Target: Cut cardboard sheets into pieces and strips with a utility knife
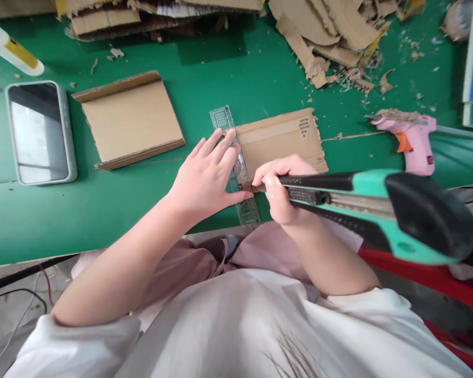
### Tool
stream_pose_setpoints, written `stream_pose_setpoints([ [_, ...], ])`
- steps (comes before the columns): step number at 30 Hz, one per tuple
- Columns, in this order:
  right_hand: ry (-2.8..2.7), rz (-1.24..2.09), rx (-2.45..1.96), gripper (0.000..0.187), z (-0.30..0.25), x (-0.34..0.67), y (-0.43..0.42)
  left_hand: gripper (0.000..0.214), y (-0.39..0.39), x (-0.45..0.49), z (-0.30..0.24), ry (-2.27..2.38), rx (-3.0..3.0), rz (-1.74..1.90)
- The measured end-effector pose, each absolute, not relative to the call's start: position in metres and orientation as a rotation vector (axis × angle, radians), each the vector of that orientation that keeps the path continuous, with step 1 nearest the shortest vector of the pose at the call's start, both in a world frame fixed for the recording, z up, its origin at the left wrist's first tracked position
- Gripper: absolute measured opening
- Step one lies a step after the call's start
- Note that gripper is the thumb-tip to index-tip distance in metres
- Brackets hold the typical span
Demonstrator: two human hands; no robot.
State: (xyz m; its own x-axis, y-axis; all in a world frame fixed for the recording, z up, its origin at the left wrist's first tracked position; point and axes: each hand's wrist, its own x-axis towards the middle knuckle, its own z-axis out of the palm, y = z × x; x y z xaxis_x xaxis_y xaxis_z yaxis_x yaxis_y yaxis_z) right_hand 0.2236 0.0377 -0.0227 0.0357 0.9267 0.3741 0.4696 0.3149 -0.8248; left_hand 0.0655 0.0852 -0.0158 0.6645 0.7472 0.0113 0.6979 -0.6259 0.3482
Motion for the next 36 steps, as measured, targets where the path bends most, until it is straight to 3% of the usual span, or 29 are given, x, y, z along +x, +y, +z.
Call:
stream_pose_setpoints([
  [12,-1.364,0.543,-1.120,0.014,-0.025,0.231,0.034,0.065,0.090,0.038,-0.006,1.192,2.574,0.014],
  [18,-1.373,0.564,-1.131,0.014,-0.027,0.234,0.032,0.040,0.072,0.052,0.002,0.993,2.696,0.151],
  [23,-1.506,0.519,-1.188,0.010,-0.030,0.234,0.029,0.039,0.063,0.057,-0.005,0.826,2.742,0.133],
  [27,-1.631,0.388,-1.129,0.006,-0.022,0.231,0.026,0.034,0.064,0.057,-0.009,0.852,2.730,0.158],
  [36,-1.898,0.123,-0.983,0.018,-0.019,0.237,0.006,0.033,0.062,0.058,-0.011,0.888,2.704,0.184],
])
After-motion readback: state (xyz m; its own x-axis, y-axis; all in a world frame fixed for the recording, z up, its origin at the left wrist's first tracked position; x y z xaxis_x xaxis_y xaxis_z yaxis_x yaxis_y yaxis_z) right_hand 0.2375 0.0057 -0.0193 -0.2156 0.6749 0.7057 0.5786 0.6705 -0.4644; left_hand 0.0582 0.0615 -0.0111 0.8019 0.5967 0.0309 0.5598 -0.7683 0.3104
